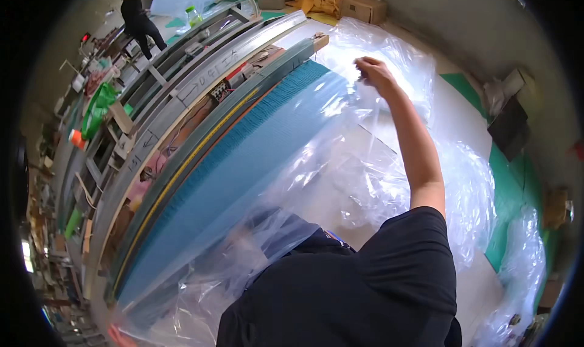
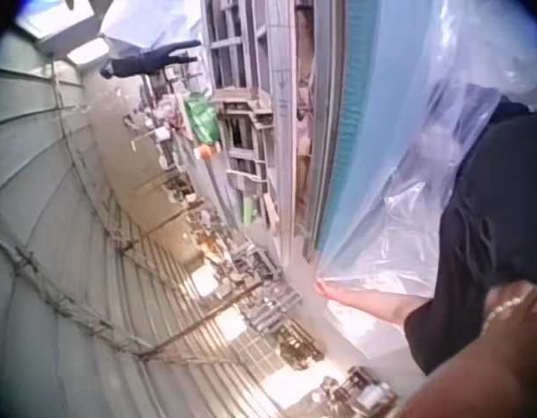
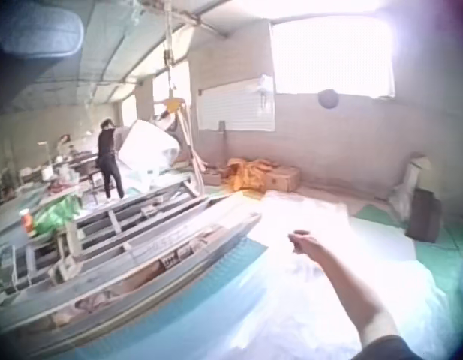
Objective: The person covers a foam pad with plastic sheeting by unfolding the plastic, stretching it over the pad, and smoothing it down by hand.
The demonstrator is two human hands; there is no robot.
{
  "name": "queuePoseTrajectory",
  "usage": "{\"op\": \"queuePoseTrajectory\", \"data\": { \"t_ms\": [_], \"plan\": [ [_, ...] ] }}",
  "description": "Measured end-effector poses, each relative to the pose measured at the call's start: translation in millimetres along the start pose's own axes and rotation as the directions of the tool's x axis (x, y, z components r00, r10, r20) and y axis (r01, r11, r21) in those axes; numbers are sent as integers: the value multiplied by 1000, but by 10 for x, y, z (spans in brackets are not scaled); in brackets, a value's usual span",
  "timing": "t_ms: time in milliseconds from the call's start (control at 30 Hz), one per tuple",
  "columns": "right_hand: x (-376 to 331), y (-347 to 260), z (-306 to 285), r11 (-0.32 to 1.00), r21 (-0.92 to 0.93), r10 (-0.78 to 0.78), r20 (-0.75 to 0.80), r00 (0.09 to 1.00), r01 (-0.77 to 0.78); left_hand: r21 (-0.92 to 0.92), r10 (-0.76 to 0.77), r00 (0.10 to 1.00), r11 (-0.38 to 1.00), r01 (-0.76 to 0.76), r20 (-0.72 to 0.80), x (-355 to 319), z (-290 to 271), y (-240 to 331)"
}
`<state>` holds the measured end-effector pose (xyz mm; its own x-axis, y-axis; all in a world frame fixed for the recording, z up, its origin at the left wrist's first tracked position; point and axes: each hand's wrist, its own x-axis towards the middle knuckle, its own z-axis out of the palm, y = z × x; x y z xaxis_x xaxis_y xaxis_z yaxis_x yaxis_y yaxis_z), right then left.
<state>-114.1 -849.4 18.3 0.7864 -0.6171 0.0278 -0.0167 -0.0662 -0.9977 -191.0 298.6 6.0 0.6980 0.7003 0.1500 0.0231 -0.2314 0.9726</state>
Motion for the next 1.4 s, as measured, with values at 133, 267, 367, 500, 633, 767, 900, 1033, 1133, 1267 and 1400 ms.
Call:
{"op": "queuePoseTrajectory", "data": {
  "t_ms": [133,267,367,500,633,767,900,1033,1133,1267,1400],
  "plan": [
    [-322,8,-188,984,134,105,88,991,-116,411,91,990,911,-41,-104,107,1248,-241],
    [-372,-17,76,984,151,68,176,982,-95,525,129,977,851,-22,-168,71,1322,-278],
    [-468,-148,169,993,72,79,189,979,-94,567,151,963,823,2,-223,99,1314,-299],
    [-605,-426,277,989,98,81,243,967,-108,578,187,925,815,42,-332,164,948,-338],
    [-374,-657,212,987,147,-57,-13,998,58,494,292,807,870,-1,-513,438,-9,84],
    [-270,-1606,-807,691,6,-694,-275,666,723,88,474,694,853,-514,-542,181,1543,1270],
    [64,-2085,-979,577,-511,-816,-331,474,637,-118,308,685,858,-500,-660,292,1065,1975],
    [398,-1258,-505,-423,-785,-867,204,455,-452,593,711,632,663,-457,-308,480,1525,1344],
    [740,-100,62,524,-676,-818,-231,526,518,402,533,822,810,-428,-200,620,1533,318],
    [805,355,374,697,-642,-639,-354,683,319,11,161,955,987,-163,-251,581,2050,-265],
    [1121,682,645,665,-640,-695,-339,634,386,-72,81,943,991,-110,-323,499,2285,-461]
  ]
}}
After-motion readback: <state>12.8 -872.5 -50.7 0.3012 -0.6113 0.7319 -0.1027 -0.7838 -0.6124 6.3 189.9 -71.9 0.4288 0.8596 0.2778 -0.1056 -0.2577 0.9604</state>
